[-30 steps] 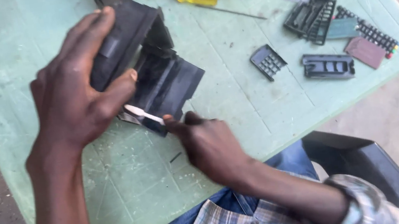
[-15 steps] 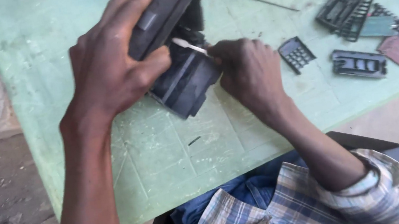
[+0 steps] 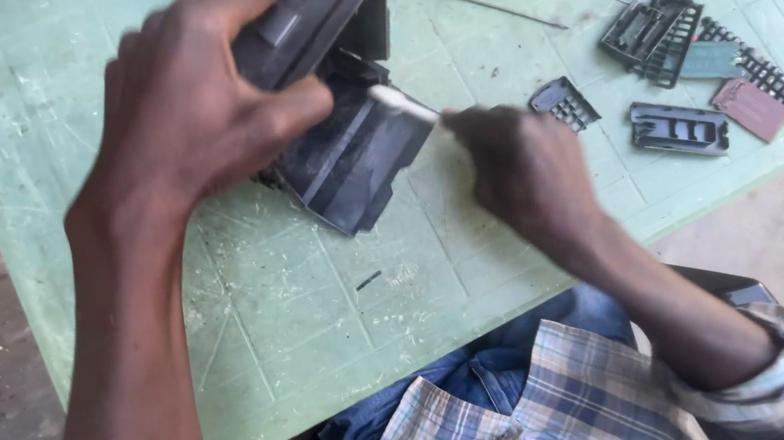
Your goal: Cleaning a black plastic fan housing using a toothbrush and other small tools to remove dust and debris.
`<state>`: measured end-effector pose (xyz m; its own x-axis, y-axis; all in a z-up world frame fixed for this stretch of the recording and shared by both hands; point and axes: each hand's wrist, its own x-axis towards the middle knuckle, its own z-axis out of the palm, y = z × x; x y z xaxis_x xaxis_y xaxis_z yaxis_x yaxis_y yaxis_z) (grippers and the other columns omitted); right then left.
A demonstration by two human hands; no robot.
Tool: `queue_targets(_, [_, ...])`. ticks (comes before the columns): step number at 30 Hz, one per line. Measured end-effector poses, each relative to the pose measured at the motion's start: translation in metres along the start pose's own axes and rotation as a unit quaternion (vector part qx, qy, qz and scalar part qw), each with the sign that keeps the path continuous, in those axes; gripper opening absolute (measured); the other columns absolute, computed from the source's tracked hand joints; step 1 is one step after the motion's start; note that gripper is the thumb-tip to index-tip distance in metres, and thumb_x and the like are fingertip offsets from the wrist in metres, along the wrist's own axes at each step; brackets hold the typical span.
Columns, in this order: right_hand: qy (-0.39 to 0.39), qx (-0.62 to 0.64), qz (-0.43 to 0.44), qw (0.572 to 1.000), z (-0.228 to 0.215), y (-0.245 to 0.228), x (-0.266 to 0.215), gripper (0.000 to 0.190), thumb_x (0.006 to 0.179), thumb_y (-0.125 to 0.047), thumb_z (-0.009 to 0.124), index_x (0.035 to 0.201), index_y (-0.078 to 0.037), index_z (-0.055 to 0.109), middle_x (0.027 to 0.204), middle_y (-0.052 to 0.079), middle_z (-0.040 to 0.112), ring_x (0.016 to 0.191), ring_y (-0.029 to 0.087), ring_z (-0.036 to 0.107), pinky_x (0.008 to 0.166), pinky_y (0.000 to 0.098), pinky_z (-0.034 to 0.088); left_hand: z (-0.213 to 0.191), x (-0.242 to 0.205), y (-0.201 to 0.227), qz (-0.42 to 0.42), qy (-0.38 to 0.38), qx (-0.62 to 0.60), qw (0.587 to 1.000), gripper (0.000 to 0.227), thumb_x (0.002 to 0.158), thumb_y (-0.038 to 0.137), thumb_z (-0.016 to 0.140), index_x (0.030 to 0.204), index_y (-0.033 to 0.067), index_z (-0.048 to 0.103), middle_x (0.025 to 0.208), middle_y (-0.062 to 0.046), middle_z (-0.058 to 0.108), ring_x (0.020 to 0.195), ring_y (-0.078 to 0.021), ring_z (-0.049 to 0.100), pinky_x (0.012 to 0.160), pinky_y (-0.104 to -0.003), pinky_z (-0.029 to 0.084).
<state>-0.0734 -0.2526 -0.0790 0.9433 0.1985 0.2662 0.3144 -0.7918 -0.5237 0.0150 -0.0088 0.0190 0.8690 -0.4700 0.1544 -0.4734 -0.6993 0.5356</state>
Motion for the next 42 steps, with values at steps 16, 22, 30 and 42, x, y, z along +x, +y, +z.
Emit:
queue_targets(16, [-0.037, -0.015, 0.059, 0.997, -0.026, 0.004, -0.006, 0.027, 0.096, -0.004, 0.059, 0.116, -0.008, 0.078, 0.112, 0.009, 0.078, 0.083, 0.028, 0.078, 0.064, 0.0436, 0.062, -0.001, 0.006, -0.005, 0.017, 0.022, 0.048, 0.998, 0.081, 0.074, 0.04, 0.069, 0.148, 0.0074, 0.06, 0.149, -0.014, 0.059, 0.124, -0.0399, 0.059, 0.093, -0.06, 0.042])
queue_targets(22, [-0.071, 0.154, -0.003, 0.985, 0.007, -0.05, -0.039, 0.034, 0.09, 0.017, 0.052, 0.112, 0.001, 0.074, 0.097, 0.02, 0.08, 0.067, 0.024, 0.082, 0.048, 0.0265, 0.072, 0.005, -0.008, -0.004, 0.029, 0.048, 0.046, 0.997, 0.077, 0.078, 0.033, 0.068, 0.15, 0.0075, 0.058, 0.152, -0.015, 0.057, 0.128, -0.0402, 0.059, 0.086, -0.056, 0.049])
queue_targets(30, [-0.113, -0.232, -0.019, 0.966, 0.005, -0.029, -0.04, 0.032, 0.112, -0.011, 0.042, 0.083, -0.013, 0.055, 0.052, -0.006, 0.044, 0.033, 0.002, 0.041, 0.021, 0.0206, 0.033, 0.002, -0.005, -0.004, 0.025, 0.045, 0.046, 0.998, 0.078, 0.078, 0.034, 0.068, 0.152, 0.0109, 0.056, 0.154, -0.012, 0.055, 0.128, -0.0383, 0.058, 0.086, -0.057, 0.049])
queue_targets(42, [0.009, -0.105, -0.022, 0.994, 0.02, 0.006, 0.019, 0.026, 0.107, -0.01, 0.055, 0.119, -0.014, 0.077, 0.075, 0.006, 0.065, 0.044, 0.018, 0.051, 0.035, 0.0351, 0.034, -0.001, -0.009, -0.005, 0.008, -0.006, 0.036, 0.999, 0.08, 0.081, 0.033, 0.066, 0.156, 0.0114, 0.049, 0.158, -0.013, 0.049, 0.129, -0.0448, 0.053, 0.088, -0.062, 0.042])
